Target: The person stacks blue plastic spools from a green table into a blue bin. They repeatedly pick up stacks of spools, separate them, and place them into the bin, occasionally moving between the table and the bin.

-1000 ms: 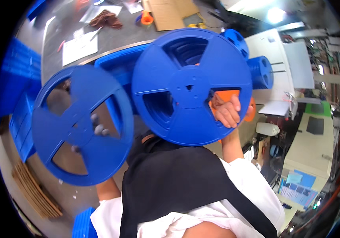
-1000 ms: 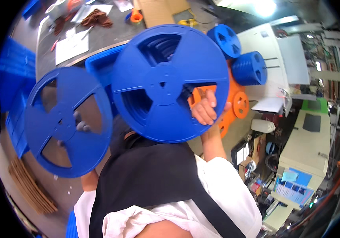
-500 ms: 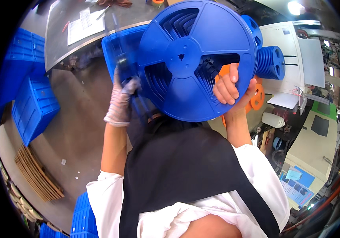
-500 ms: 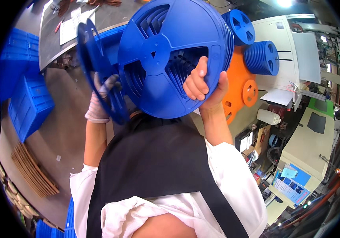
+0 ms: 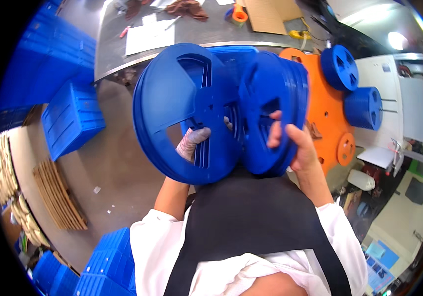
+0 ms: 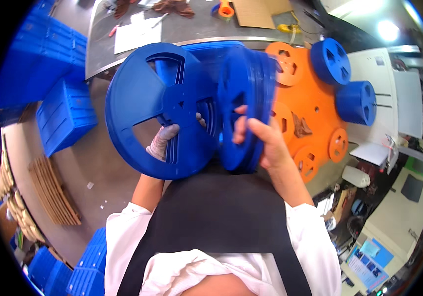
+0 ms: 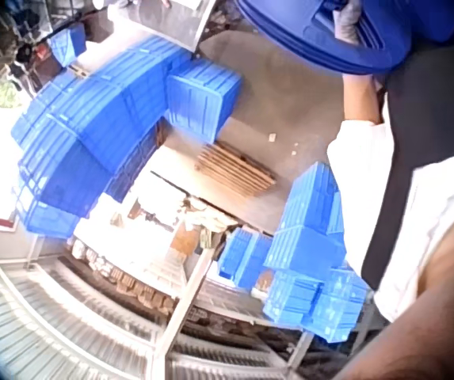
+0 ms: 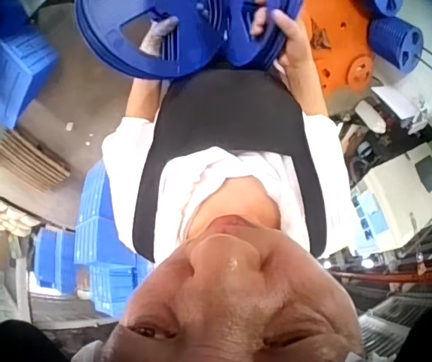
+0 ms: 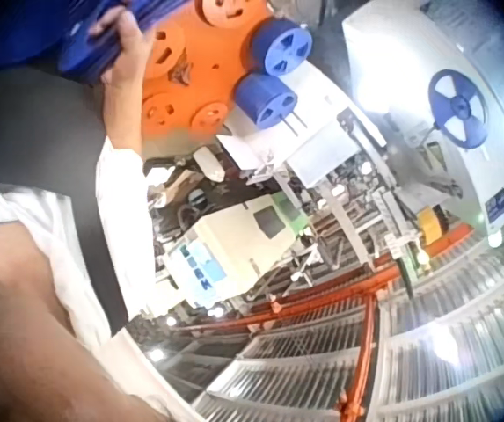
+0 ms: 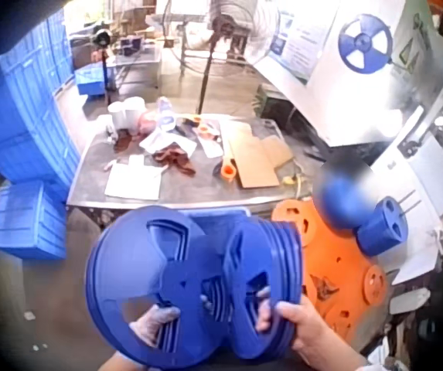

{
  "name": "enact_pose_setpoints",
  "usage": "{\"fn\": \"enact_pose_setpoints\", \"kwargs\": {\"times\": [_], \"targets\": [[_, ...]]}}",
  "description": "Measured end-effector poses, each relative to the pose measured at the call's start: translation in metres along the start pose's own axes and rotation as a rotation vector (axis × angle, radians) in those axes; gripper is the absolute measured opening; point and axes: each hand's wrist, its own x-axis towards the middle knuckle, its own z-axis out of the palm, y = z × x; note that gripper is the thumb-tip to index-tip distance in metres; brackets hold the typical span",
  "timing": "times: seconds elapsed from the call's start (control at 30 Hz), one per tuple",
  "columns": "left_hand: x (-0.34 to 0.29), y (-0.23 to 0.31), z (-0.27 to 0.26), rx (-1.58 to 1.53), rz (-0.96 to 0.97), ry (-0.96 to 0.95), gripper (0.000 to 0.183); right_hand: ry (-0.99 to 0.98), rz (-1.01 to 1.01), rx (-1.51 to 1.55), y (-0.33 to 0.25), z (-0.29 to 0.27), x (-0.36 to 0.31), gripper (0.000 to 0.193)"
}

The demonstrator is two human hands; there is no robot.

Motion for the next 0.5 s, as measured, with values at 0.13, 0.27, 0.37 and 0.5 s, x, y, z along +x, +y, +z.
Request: {"fn": "enact_pose_setpoints", "kwargs": {"times": [0.13, 0.27, 0.37, 0.5], "targets": [[-0.02, 0.008, -0.022, -0.335, -0.015, -0.147, 0.062, -0.09, -0.092, 0.263, 0.006, -0.027, -0.003, 0.041], [-0.032, 0.001, -0.022, -0.544, 0.109, -0.144, 0.072, -0.213, -0.199, 0.315, -0.007, -0.045, -0.01, 0.042], [-0.028, -0.007, -0.032, -0.481, 0.203, -0.25, 0.08, -0.269, -0.258, 0.36, -0.012, -0.052, -0.015, 0.041], [-0.029, 0.0, -0.04, -0.469, 0.157, -0.256, 0.083, -0.292, -0.359, 0.379, -0.014, -0.052, -0.021, 0.038]]}}
